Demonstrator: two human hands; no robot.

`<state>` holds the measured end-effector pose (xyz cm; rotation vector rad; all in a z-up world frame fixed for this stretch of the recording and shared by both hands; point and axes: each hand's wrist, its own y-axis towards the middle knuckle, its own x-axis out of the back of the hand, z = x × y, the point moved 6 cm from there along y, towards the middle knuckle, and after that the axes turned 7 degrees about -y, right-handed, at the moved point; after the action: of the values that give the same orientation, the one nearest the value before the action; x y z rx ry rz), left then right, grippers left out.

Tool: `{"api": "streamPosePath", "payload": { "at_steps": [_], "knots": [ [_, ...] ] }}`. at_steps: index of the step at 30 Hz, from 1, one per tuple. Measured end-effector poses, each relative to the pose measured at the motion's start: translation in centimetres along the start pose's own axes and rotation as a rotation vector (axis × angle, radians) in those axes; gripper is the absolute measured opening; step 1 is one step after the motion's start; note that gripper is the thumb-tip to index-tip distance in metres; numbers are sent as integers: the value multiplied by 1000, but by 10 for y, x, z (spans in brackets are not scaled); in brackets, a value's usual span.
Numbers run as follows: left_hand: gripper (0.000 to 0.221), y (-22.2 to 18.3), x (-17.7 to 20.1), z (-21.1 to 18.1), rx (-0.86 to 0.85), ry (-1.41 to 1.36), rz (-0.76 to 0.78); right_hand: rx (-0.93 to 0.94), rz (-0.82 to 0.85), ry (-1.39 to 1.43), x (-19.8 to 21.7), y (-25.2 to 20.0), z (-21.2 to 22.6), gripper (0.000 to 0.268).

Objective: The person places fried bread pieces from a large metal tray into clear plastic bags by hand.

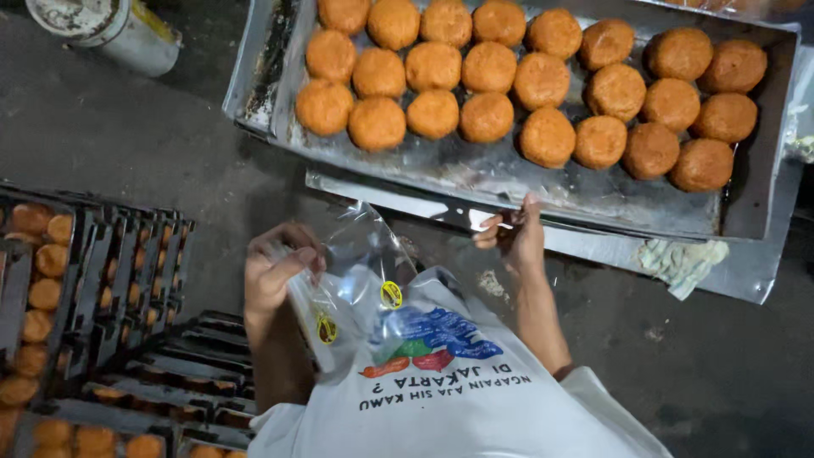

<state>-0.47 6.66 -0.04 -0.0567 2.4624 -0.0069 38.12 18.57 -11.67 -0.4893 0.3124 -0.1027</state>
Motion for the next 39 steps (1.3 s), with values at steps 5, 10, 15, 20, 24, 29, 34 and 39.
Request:
{"api": "streamPosePath", "payload": {
  "at_steps": [5, 10, 15, 20, 24, 29, 34, 39],
  "knots": [
    [6, 15, 15, 4, 56, 169, -170, -129, -14, -249, 9, -9, 17, 67],
    [4, 33, 22, -19, 10, 275, -148, 476, 12, -1450, -79, -76, 97, 43],
    [11, 67, 17, -41, -52, 536, 113, 878, 467, -1420, -225, -52, 150, 33],
    [16, 67, 5, -56, -224, 579, 220, 956, 631, -1771, -376, 105, 84, 71],
    [12, 49, 26, -69, -269, 562, 129, 1291, 138, -1535, -439, 226, 30, 73],
    [11, 26, 78, -80, -255, 575, -4, 822, 281, -1682, -438, 293, -8, 50],
    [9, 25, 111, -84, -189, 502, -97, 773, 288, -1854, -427, 275, -3, 54],
    [12, 36, 110, -85, -179, 456, -51, 997, 237, -1781, -426, 265, 1, 48]
  ]
}}
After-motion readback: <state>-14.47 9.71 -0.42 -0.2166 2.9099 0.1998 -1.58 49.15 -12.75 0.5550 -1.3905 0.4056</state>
